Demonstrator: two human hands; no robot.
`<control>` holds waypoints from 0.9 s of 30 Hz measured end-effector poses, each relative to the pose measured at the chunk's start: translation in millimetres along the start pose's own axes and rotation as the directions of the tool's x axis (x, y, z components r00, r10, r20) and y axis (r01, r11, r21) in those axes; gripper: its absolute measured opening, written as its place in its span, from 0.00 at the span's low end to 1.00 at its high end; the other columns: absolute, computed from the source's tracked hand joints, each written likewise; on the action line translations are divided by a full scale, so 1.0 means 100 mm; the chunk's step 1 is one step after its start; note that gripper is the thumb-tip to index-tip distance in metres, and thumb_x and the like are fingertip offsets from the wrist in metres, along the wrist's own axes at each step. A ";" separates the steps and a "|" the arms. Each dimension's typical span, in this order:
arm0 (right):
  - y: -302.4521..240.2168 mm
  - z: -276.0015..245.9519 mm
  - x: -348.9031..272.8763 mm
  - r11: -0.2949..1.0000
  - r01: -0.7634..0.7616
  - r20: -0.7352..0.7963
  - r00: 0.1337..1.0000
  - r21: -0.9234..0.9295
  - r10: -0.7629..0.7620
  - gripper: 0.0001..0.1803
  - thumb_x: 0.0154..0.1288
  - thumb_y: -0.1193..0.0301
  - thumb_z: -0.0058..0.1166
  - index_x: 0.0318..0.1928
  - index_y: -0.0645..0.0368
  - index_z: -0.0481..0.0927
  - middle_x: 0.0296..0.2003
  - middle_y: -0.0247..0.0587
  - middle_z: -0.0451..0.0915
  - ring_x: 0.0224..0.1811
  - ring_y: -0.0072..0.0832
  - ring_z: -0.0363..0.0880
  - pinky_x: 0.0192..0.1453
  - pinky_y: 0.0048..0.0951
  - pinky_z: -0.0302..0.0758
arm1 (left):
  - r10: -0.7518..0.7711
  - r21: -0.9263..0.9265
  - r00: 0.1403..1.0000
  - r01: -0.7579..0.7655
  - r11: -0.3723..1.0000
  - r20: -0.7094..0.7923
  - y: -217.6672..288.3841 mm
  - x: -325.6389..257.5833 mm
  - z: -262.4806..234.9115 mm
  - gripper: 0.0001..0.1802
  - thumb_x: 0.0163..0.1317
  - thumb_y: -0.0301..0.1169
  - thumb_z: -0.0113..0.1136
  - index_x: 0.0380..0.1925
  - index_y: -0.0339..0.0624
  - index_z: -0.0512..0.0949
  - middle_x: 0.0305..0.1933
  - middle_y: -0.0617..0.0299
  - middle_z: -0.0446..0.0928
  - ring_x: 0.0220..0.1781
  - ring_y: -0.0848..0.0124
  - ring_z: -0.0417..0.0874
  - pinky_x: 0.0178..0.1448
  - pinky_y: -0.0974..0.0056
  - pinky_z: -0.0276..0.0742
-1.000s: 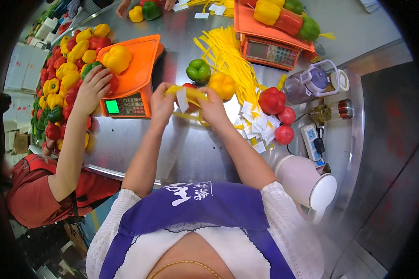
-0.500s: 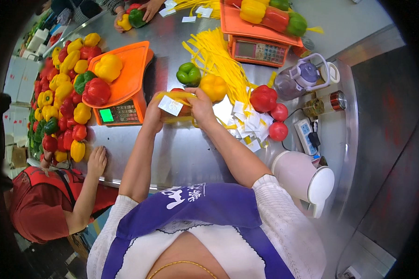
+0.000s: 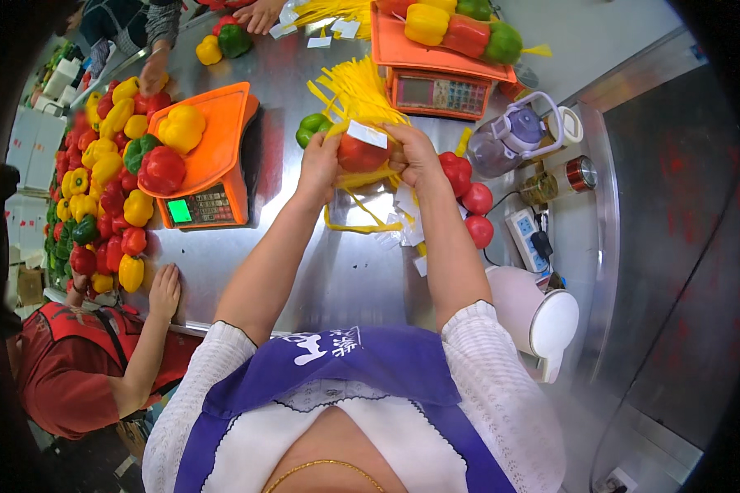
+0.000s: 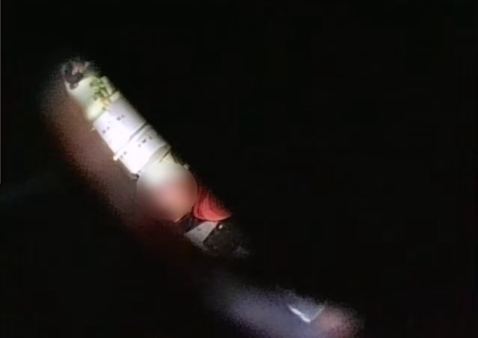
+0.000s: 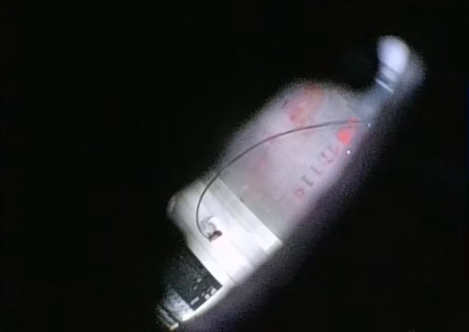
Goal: The person assembles skewers by threading red, yellow, and green bell peppers onto yellow plastic sticks. They pick peppers from a pile, insert them onto the sticks, and tie the ends to secure the arrangement. The process is repeated multiple times at a workstation with digital scales and other workers nearby.
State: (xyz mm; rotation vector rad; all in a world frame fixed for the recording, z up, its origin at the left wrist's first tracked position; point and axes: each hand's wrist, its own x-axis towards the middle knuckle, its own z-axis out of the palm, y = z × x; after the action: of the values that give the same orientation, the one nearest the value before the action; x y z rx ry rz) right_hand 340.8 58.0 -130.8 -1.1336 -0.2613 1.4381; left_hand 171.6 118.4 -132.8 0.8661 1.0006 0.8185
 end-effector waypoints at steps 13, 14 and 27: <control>0.32 0.01 0.37 0.994 -0.035 -0.155 0.987 0.104 0.051 0.12 0.63 0.69 0.49 0.45 0.58 0.79 0.38 0.40 0.82 0.38 0.30 0.83 0.44 0.34 0.81 | -0.186 -0.242 0.981 0.195 0.950 0.061 -0.24 0.01 -0.23 0.07 0.73 0.36 0.50 0.36 0.47 0.71 0.18 0.74 0.63 0.12 0.81 0.55 0.16 0.71 0.49; 0.32 0.05 0.30 0.995 -0.026 -0.132 0.990 0.095 0.038 0.13 0.63 0.70 0.47 0.46 0.58 0.79 0.39 0.40 0.82 0.40 0.31 0.83 0.48 0.35 0.80 | -0.206 -0.237 0.977 0.212 0.948 0.051 -0.34 0.03 -0.28 0.07 0.73 0.36 0.50 0.37 0.47 0.71 0.18 0.74 0.63 0.12 0.81 0.55 0.16 0.71 0.49; 0.36 0.14 0.20 0.990 0.027 -0.079 0.997 0.137 -0.016 0.18 0.69 0.68 0.42 0.56 0.56 0.75 0.51 0.41 0.79 0.54 0.35 0.79 0.62 0.41 0.74 | 0.157 0.334 0.959 -0.072 0.940 -0.234 -0.68 0.16 -0.18 0.13 0.71 0.34 0.50 0.44 0.32 0.72 0.45 0.42 0.79 0.48 0.52 0.81 0.53 0.56 0.74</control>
State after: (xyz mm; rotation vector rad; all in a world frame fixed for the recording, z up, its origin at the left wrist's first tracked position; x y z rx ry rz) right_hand 311.8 72.7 -160.0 -1.0675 -0.1167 1.3684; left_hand 171.9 108.1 -204.2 1.1266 1.3494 0.8972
